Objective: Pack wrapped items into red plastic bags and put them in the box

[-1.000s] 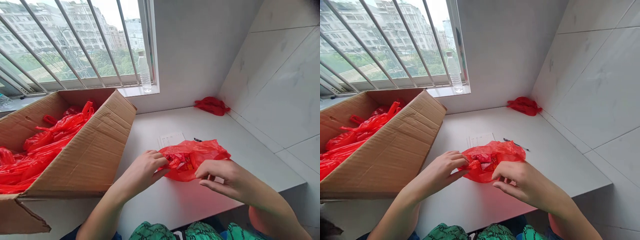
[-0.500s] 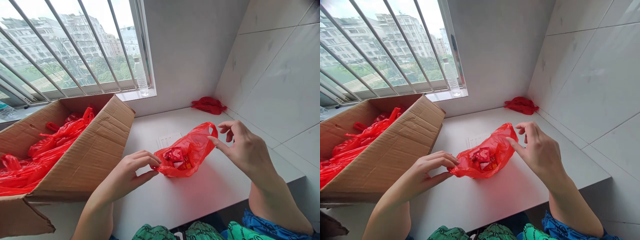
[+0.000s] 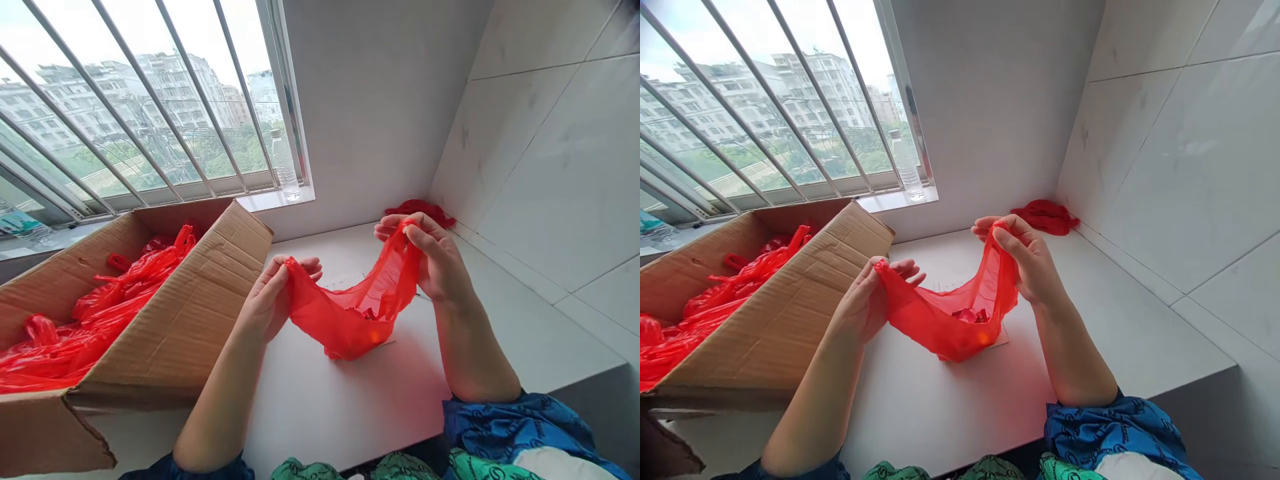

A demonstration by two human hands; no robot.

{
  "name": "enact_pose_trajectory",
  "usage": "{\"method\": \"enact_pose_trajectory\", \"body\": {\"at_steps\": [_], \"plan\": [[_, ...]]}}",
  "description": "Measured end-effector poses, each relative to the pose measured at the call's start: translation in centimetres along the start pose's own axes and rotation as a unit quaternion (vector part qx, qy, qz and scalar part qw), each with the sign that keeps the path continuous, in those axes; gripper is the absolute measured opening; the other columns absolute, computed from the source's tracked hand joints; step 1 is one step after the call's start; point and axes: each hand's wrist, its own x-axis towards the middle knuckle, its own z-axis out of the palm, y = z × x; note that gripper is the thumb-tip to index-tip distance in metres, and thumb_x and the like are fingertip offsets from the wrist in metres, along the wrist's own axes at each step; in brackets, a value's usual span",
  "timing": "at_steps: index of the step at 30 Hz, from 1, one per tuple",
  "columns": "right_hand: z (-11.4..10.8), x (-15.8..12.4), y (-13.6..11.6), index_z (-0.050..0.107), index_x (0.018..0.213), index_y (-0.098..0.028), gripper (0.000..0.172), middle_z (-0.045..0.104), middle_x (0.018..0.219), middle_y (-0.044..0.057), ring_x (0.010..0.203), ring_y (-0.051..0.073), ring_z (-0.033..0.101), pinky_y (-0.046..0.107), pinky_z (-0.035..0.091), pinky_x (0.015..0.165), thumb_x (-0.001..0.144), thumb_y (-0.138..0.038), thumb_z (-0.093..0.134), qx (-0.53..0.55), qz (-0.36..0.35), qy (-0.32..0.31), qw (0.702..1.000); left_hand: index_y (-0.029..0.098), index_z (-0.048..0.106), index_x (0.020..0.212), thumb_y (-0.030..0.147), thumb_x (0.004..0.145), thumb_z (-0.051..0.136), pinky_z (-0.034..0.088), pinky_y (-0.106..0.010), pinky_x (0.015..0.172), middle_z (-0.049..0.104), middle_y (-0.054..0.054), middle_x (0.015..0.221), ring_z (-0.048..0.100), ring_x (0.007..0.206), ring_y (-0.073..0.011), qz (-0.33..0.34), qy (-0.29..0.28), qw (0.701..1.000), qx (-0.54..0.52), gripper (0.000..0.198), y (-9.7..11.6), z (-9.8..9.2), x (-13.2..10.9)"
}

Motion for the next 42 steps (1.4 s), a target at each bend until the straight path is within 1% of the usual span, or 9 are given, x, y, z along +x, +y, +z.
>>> {"method": "enact_pose_trajectory", "body": {"at_steps": [5, 11, 17, 20, 26, 31, 35, 38, 42], "plan": [[1.9, 0.6, 2.2, 0.056, 0.117, -0.03, 0.038, 0.056, 0.13, 0.003, 0.088, 0.015, 0.065, 0.036, 0.058, 0.084, 0.086, -0.049, 0.07, 0.04, 0.039, -0.039, 0.998, 0.024, 0.063, 0.096, 0.037, 0.087, 0.071, 0.057, -0.03, 0.086, 0.067, 0.003, 0.082, 0.065, 0.072, -0.0089, 0.021, 0.062, 0.996, -0.064, 0.017, -0.1, 2.4, 3.1], [4.3, -0.6, 3.8, 0.049, 0.137, -0.034, 0.07, 0.045, 0.132, 0.007, 0.081, 0.014, 0.059, 0.035, 0.059, 0.073, 0.076, -0.045, 0.082, -0.125, 0.061, -0.161, 0.977, 0.022, 0.064, 0.112, 0.038, 0.088, 0.069, 0.05, -0.018, 0.062, 0.053, 0.006, 0.066, 0.05, 0.054, -0.0044, -0.027, -0.003, 0.998, 0.05, 0.028, -1.3, 4.4, 4.0], [5.2, -1.2, 5.6, 0.05, 0.139, -0.029, 0.064, 0.043, 0.134, 0.009, 0.083, 0.016, 0.062, 0.039, 0.06, 0.077, 0.083, -0.045, 0.075, -0.175, 0.04, -0.217, 0.959, 0.033, 0.028, 0.144, 0.033, 0.081, 0.077, 0.055, -0.028, 0.07, 0.064, -0.001, 0.098, 0.066, 0.079, -0.0152, -0.103, -0.001, 0.99, 0.095, 0.08, -2.6, 3.7, 3.5], [5.2, -1.2, 6.2, 0.062, 0.127, -0.029, 0.037, 0.049, 0.13, 0.007, 0.081, 0.015, 0.063, 0.038, 0.058, 0.079, 0.093, -0.045, 0.063, -0.151, 0.006, -0.231, 0.961, 0.035, 0.021, 0.149, 0.043, 0.086, 0.071, 0.053, -0.027, 0.068, 0.063, 0.0, 0.093, 0.064, 0.072, -0.0133, -0.137, 0.004, 0.985, 0.101, 0.081, -2.8, 2.4, 3.3], [4.9, -0.5, 7.4, 0.063, 0.11, -0.023, 0.025, 0.064, 0.112, 0.005, 0.054, 0.008, 0.052, 0.026, 0.046, 0.052, 0.1, -0.038, 0.046, 0.054, 0.108, -0.168, 0.978, 0.028, 0.038, 0.147, 0.04, 0.09, 0.068, 0.045, -0.023, 0.067, 0.06, 0.0, 0.079, 0.056, 0.067, -0.011, -0.187, -0.118, 0.971, 0.094, 0.066, -3.2, 0.4, 2.7], [4.5, -0.3, 8.0, 0.052, 0.1, -0.025, 0.014, 0.062, 0.069, -0.004, 0.044, 0.011, 0.048, 0.025, 0.04, 0.047, 0.096, -0.031, 0.04, 0.13, 0.152, -0.145, 0.969, 0.023, 0.058, 0.128, 0.028, 0.088, 0.068, 0.045, -0.022, 0.072, 0.055, 0.0, 0.082, 0.052, 0.069, -0.0091, -0.21, -0.072, 0.974, -0.043, 0.042, -4.2, -0.1, 2.7], [4.1, -0.4, 7.2, 0.061, 0.082, -0.02, 0.017, 0.061, 0.091, 0.003, 0.062, 0.012, 0.051, 0.026, 0.042, 0.057, 0.091, -0.024, 0.046, -0.079, 0.029, -0.219, 0.972, 0.019, 0.061, 0.124, 0.031, 0.09, 0.064, 0.044, -0.021, 0.064, 0.056, -0.001, 0.075, 0.053, 0.064, -0.0103, -0.216, -0.009, 0.972, -0.093, 0.036, -4.8, -0.5, 3.0], [3.9, -0.6, 6.8, 0.062, 0.074, -0.019, 0.012, 0.056, 0.104, 0.005, 0.067, 0.011, 0.049, 0.026, 0.04, 0.06, 0.083, -0.017, 0.055, -0.311, -0.08, -0.205, 0.925, 0.019, 0.06, 0.126, 0.033, 0.091, 0.063, 0.045, -0.021, 0.064, 0.061, -0.002, 0.073, 0.056, 0.063, -0.0106, -0.196, 0.013, 0.977, -0.082, 0.038, -4.9, -0.9, 3.0], [4.0, -1.0, 7.4, 0.068, 0.09, -0.022, 0.015, 0.059, 0.101, 0.003, 0.066, 0.01, 0.052, 0.024, 0.037, 0.056, 0.086, -0.014, 0.055, -0.409, -0.147, -0.181, 0.882, 0.016, 0.064, 0.121, 0.035, 0.09, 0.065, 0.049, -0.024, 0.065, 0.066, -0.006, 0.073, 0.06, 0.062, -0.0129, -0.227, -0.038, 0.972, -0.044, 0.037, -4.9, -1.1, 2.9]]}}
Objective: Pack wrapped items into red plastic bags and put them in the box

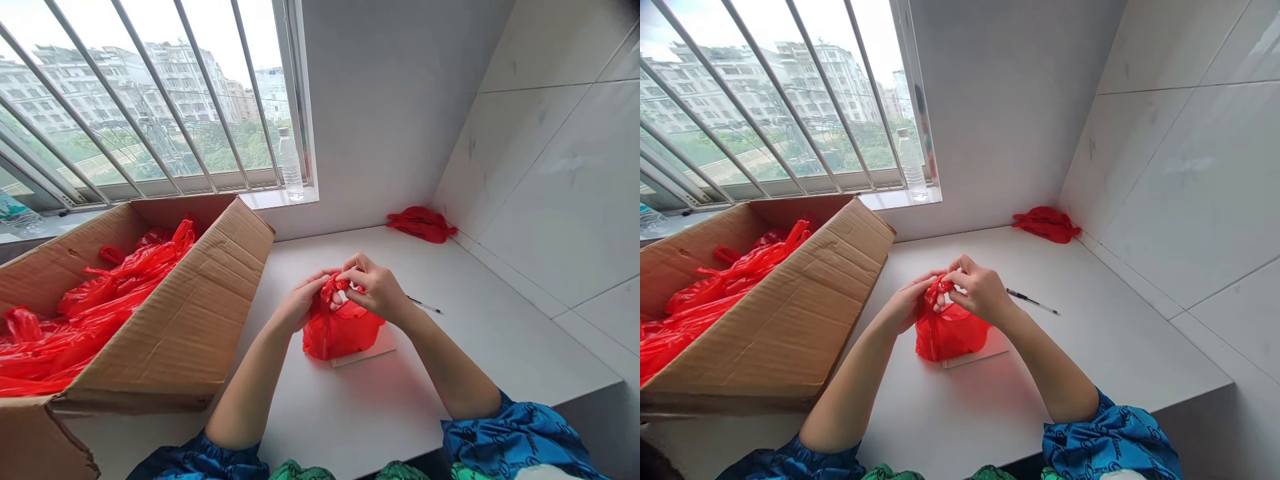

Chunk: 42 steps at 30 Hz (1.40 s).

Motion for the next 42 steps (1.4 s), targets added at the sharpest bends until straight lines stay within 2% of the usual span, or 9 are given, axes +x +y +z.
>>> {"method": "enact_pose_trajectory", "body": {"at_steps": [4, 8, 14, 16, 19, 22, 26, 33, 42], "plan": [[0.2, -0.1, 0.1, 0.068, 0.099, -0.025, 0.015, 0.065, 0.101, 0.002, 0.076, 0.013, 0.06, 0.025, 0.044, 0.064, 0.092, -0.017, 0.057, 0.025, -0.008, 0.014, 1.0, 0.015, 0.07, 0.105, 0.039, 0.085, 0.072, 0.051, -0.025, 0.066, 0.069, -0.006, 0.082, 0.064, 0.068, -0.014, -0.006, 0.015, 0.999, 0.04, 0.031, -0.1, 0.1, -0.2], [-1.5, -1.4, -0.5, 0.066, 0.086, -0.025, 0.009, 0.07, 0.101, 0.003, 0.095, 0.02, 0.062, 0.036, 0.051, 0.082, 0.091, -0.019, 0.063, 0.099, -0.027, -0.004, 0.995, 0.016, 0.074, 0.103, 0.04, 0.079, 0.077, 0.052, -0.025, 0.071, 0.073, -0.008, 0.093, 0.066, 0.078, -0.0151, 0.088, 0.115, 0.983, 0.109, 0.034, -0.5, -0.9, 0.0], [-5.5, -6.7, -0.3, 0.068, 0.076, -0.024, 0.013, 0.071, 0.082, 0.003, 0.091, 0.023, 0.067, 0.046, 0.052, 0.093, 0.088, -0.025, 0.071, 0.268, 0.047, -0.181, 0.945, 0.015, 0.076, 0.099, 0.046, 0.078, 0.075, 0.051, -0.032, 0.086, 0.073, -0.008, 0.094, 0.064, 0.088, -0.0183, 0.195, 0.299, 0.898, 0.256, 0.037, -2.2, -4.4, -0.1], [-6.5, -8.4, 0.8, 0.072, 0.088, -0.025, 0.006, 0.073, 0.095, 0.005, 0.093, 0.023, 0.068, 0.045, 0.054, 0.093, 0.089, -0.03, 0.07, 0.297, 0.096, -0.243, 0.918, 0.015, 0.071, 0.11, 0.049, 0.081, 0.072, 0.051, -0.034, 0.091, 0.072, -0.009, 0.1, 0.065, 0.093, -0.0194, 0.184, 0.295, 0.905, 0.246, 0.045, -3.0, -5.2, -0.9], [-6.8, -10.2, 2.7, 0.064, 0.125, -0.03, 0.034, 0.065, 0.127, 0.007, 0.114, 0.025, 0.063, 0.044, 0.053, 0.099, 0.092, -0.038, 0.065, 0.251, 0.184, -0.235, 0.921, 0.019, 0.044, 0.144, 0.053, 0.089, 0.062, 0.048, -0.04, 0.101, 0.068, -0.011, 0.119, 0.064, 0.111, -0.0226, 0.138, 0.26, 0.929, 0.226, 0.068, -4.0, -5.7, -2.6], [-4.7, -10.7, 3.6, 0.035, 0.152, -0.033, 0.068, 0.04, 0.154, 0.01, 0.137, 0.03, 0.046, 0.053, 0.041, 0.111, 0.091, -0.044, 0.062, 0.073, 0.213, -0.147, 0.963, 0.022, 0.034, 0.151, 0.059, 0.094, 0.05, 0.041, -0.045, 0.109, 0.056, -0.015, 0.14, 0.051, 0.131, -0.0279, 0.051, 0.228, 0.924, 0.302, 0.069, -4.8, -5.3, -4.1], [0.2, -9.1, 2.6, 0.001, 0.16, -0.024, 0.103, 0.016, 0.164, 0.014, 0.15, 0.034, 0.02, 0.059, 0.019, 0.12, 0.085, -0.056, 0.065, -0.033, 0.053, -0.17, 0.984, 0.023, 0.05, 0.141, 0.054, 0.095, 0.05, 0.04, -0.048, 0.109, 0.053, -0.014, 0.142, 0.049, 0.131, -0.0306, 0.098, 0.134, 0.849, 0.502, 0.056, -6.0, -2.7, -4.0], [6.1, -7.7, 3.5, -0.01, 0.159, -0.022, 0.094, 0.028, 0.161, 0.015, 0.149, 0.033, 0.022, 0.062, 0.019, 0.119, 0.094, -0.057, 0.05, -0.071, 0.037, -0.187, 0.979, 0.022, 0.039, 0.147, 0.038, 0.1, 0.043, 0.027, -0.052, 0.119, 0.042, -0.013, 0.154, 0.033, 0.146, -0.0283, 0.232, 0.108, 0.646, 0.719, 0.05, -10.4, -1.8, -0.8], [8.4, -10.1, 5.0, 0.006, 0.16, -0.016, 0.082, 0.025, 0.162, 0.013, 0.151, 0.03, 0.017, 0.056, 0.017, 0.122, 0.098, -0.058, 0.04, -0.094, 0.069, -0.217, 0.969, 0.014, 0.035, 0.151, 0.041, 0.101, 0.038, 0.024, -0.051, 0.122, 0.034, -0.014, 0.158, 0.024, 0.15, -0.0286, 0.206, 0.107, 0.603, 0.763, 0.057, -12.8, -3.8, 0.0]]}}
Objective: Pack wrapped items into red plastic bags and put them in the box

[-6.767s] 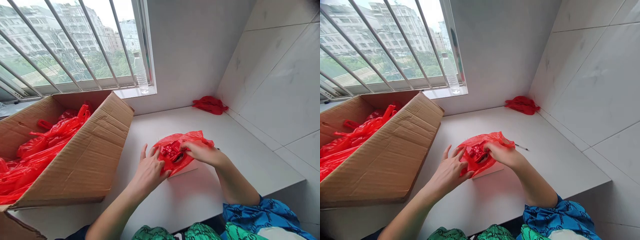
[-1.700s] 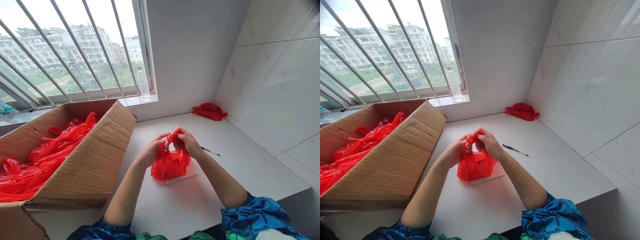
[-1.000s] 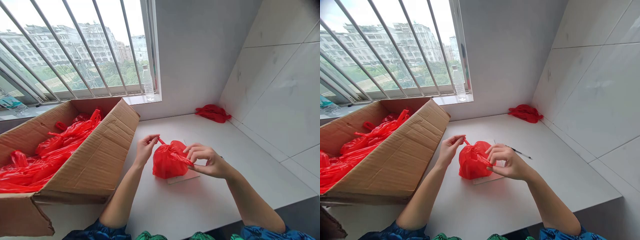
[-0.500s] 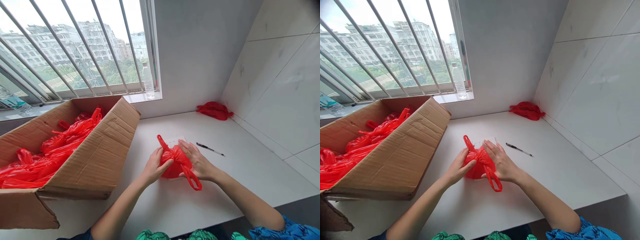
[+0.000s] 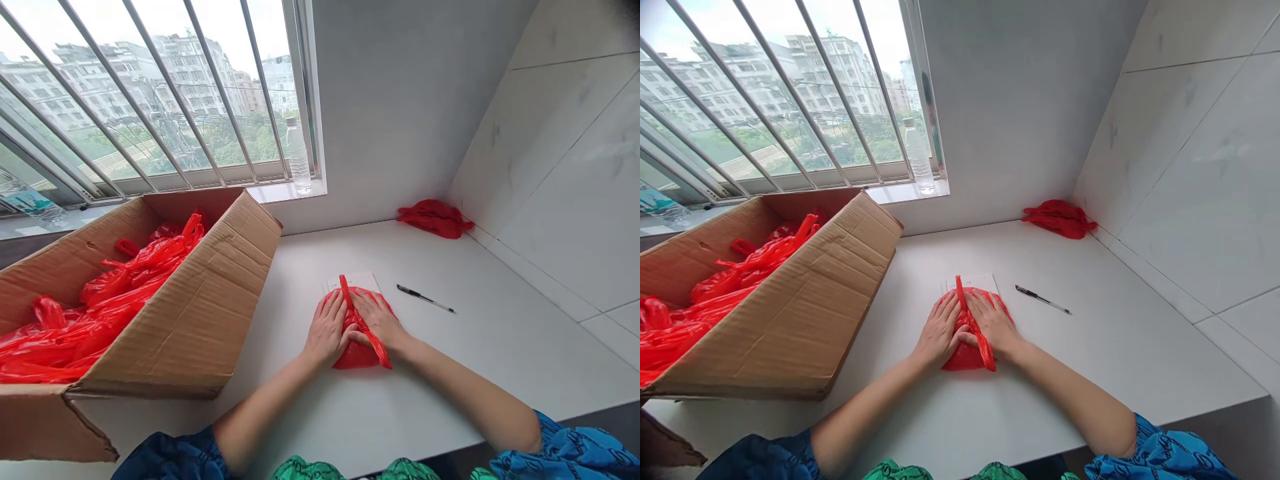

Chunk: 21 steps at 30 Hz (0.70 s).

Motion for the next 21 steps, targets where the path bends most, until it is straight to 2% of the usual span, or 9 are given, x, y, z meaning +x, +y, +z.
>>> {"method": "enact_pose_trajectory", "body": {"at_steps": [6, 13, 21], "plan": [[0.23, -0.01, 0.06, 0.006, 0.16, -0.015, 0.081, 0.023, 0.162, 0.012, 0.151, 0.028, 0.018, 0.054, 0.017, 0.124, 0.099, -0.059, 0.037, 0.011, 0.007, -0.021, 1.0, 0.015, 0.036, 0.151, 0.041, 0.101, 0.039, 0.029, -0.053, 0.12, 0.039, -0.014, 0.156, 0.029, 0.148, -0.0298, -0.004, 0.017, 1.0, -0.024, 0.056, 0.06, 0.29, -0.1], [0.79, -0.05, 0.37, 0.01, 0.16, -0.014, 0.081, 0.026, 0.161, 0.014, 0.15, 0.029, 0.022, 0.054, 0.018, 0.123, 0.099, -0.061, 0.035, 0.012, 0.006, -0.019, 1.0, 0.011, 0.042, 0.147, 0.04, 0.1, 0.04, 0.031, -0.051, 0.121, 0.043, -0.016, 0.153, 0.032, 0.147, -0.0305, -0.015, 0.004, 0.999, -0.041, 0.055, 0.12, 0.18, -0.03], [0.33, -0.07, 0.1, 0.016, 0.159, -0.012, 0.08, 0.028, 0.161, 0.014, 0.15, 0.028, 0.021, 0.053, 0.017, 0.124, 0.099, -0.063, 0.032, 0.018, 0.01, -0.022, 1.0, 0.009, 0.042, 0.147, 0.039, 0.101, 0.04, 0.031, -0.049, 0.122, 0.044, -0.016, 0.152, 0.032, 0.147, -0.0298, -0.013, 0.002, 0.999, -0.04, 0.055, 0.13, 0.16, -0.01]]}}
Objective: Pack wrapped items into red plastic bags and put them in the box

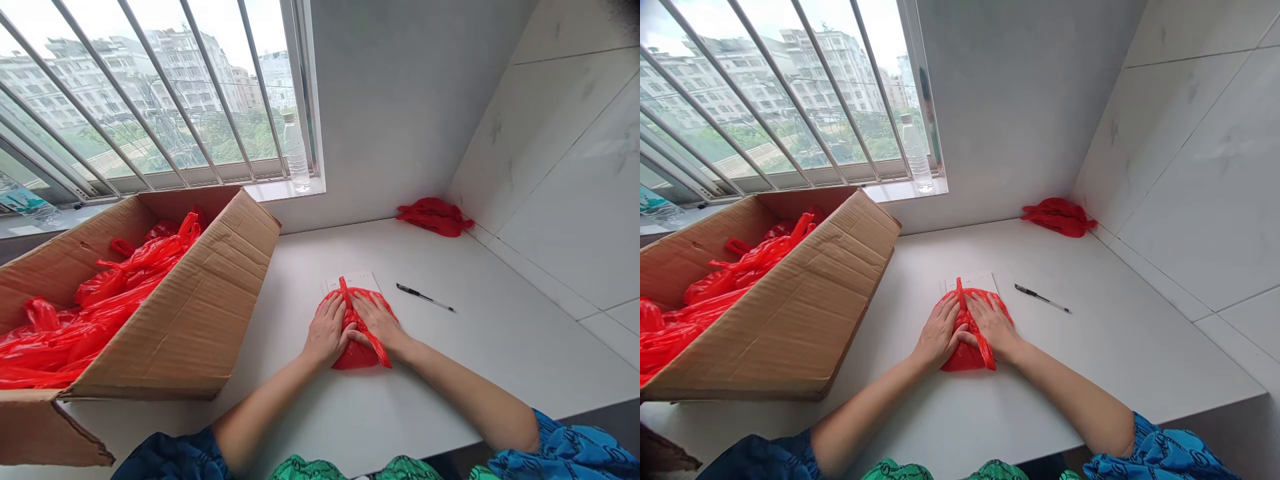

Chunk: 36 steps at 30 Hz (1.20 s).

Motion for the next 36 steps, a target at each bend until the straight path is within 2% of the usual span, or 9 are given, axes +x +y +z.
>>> {"method": "enact_pose_trajectory", "body": {"at_steps": [10, 16, 21, 24, 28, 31, 33, 34, 36], "plan": [[0.1, 0.1, 0.0, 0.023, 0.156, -0.01, 0.079, 0.033, 0.158, 0.016, 0.149, 0.03, 0.025, 0.054, 0.018, 0.123, 0.099, -0.062, 0.036, 0.003, -0.002, 0.007, 1.0, 0.012, 0.044, 0.143, 0.036, 0.1, 0.043, 0.034, -0.05, 0.119, 0.05, -0.015, 0.146, 0.04, 0.142, -0.0293, 0.014, 0.021, 0.999, -0.021, 0.049, -0.1, 0.1, -0.1], [-2.3, -0.4, 0.7, 0.036, 0.151, -0.017, 0.081, 0.053, 0.144, 0.016, 0.134, 0.032, 0.048, 0.053, 0.032, 0.116, 0.088, -0.06, 0.062, 0.107, -0.047, 0.054, 0.992, 0.018, 0.055, 0.127, 0.035, 0.099, 0.046, 0.039, -0.05, 0.113, 0.055, -0.013, 0.139, 0.048, 0.133, -0.0283, 0.025, 0.032, 0.996, -0.079, 0.034, 0.1, -1.1, 0.0], [-4.5, -1.3, 0.2, 0.069, 0.104, -0.025, 0.025, 0.074, 0.099, 0.005, 0.095, 0.025, 0.067, 0.042, 0.048, 0.092, 0.094, -0.047, 0.059, 0.234, -0.023, 0.081, 0.969, 0.021, 0.057, 0.114, 0.034, 0.099, 0.045, 0.04, -0.045, 0.108, 0.063, -0.01, 0.123, 0.055, 0.119, -0.0246, 0.031, 0.058, 0.989, -0.13, 0.023, 1.7, -3.9, -0.4], [-5.1, -2.2, -1.0, 0.067, 0.086, -0.022, 0.028, 0.07, 0.083, 0.003, 0.073, 0.02, 0.062, 0.031, 0.048, 0.066, 0.092, -0.049, 0.061, 0.343, 0.04, 0.049, 0.937, 0.021, 0.057, 0.107, 0.05, 0.094, 0.051, 0.047, -0.037, 0.092, 0.067, -0.007, 0.099, 0.062, 0.093, -0.0215, 0.023, 0.02, 0.989, -0.142, 0.032, 3.2, -5.2, -0.9], [-5.4, -3.3, -2.5, 0.058, 0.071, -0.021, 0.035, 0.062, 0.069, 0.002, 0.062, 0.017, 0.054, 0.028, 0.043, 0.058, 0.088, -0.05, 0.066, 0.412, 0.048, 0.034, 0.909, 0.019, 0.054, 0.086, 0.06, 0.086, 0.06, 0.039, -0.024, 0.059, 0.061, -0.001, 0.075, 0.054, 0.064, -0.0144, -0.005, -0.042, 0.99, -0.132, 0.042, 5.1, -6.6, -1.7], [-5.7, -3.9, -2.9, 0.06, 0.077, -0.022, 0.035, 0.063, 0.075, 0.003, 0.067, 0.018, 0.056, 0.029, 0.046, 0.061, 0.089, -0.055, 0.062, 0.463, 0.0, 0.03, 0.886, 0.018, 0.051, 0.077, 0.045, 0.094, 0.054, 0.032, -0.021, 0.054, 0.054, 0.002, 0.066, 0.043, 0.057, -0.0097, -0.013, -0.082, 0.98, -0.183, 0.032, 6.3, -9.9, -2.5], [-6.0, -4.1, -2.6, 0.064, 0.091, -0.023, 0.032, 0.066, 0.087, 0.005, 0.078, 0.022, 0.061, 0.032, 0.05, 0.069, 0.092, -0.054, 0.056, 0.486, -0.016, 0.042, 0.873, 0.017, 0.054, 0.079, 0.041, 0.096, 0.053, 0.034, -0.02, 0.053, 0.051, 0.003, 0.064, 0.04, 0.056, -0.0085, -0.032, -0.077, 0.97, -0.227, 0.03, 6.8, -14.0, -3.1], [-6.1, -4.1, -2.3, 0.065, 0.097, -0.024, 0.03, 0.067, 0.093, 0.006, 0.085, 0.023, 0.063, 0.033, 0.051, 0.074, 0.094, -0.052, 0.054, 0.481, -0.013, 0.057, 0.875, 0.017, 0.058, 0.083, 0.04, 0.097, 0.051, 0.036, -0.02, 0.055, 0.052, 0.003, 0.066, 0.043, 0.058, -0.0086, -0.055, -0.06, 0.966, -0.246, 0.028, 6.9, -16.5, -3.3], [-6.2, -4.1, -1.4, 0.066, 0.1, -0.025, 0.026, 0.068, 0.096, 0.006, 0.092, 0.024, 0.064, 0.033, 0.051, 0.081, 0.096, -0.047, 0.052, 0.447, 0.002, 0.095, 0.889, 0.016, 0.063, 0.093, 0.042, 0.098, 0.05, 0.039, -0.019, 0.052, 0.058, 0.001, 0.073, 0.049, 0.06, -0.0086, -0.096, 0.054, 0.957, -0.27, 0.029, 6.5, -22.0, -3.7]]}}
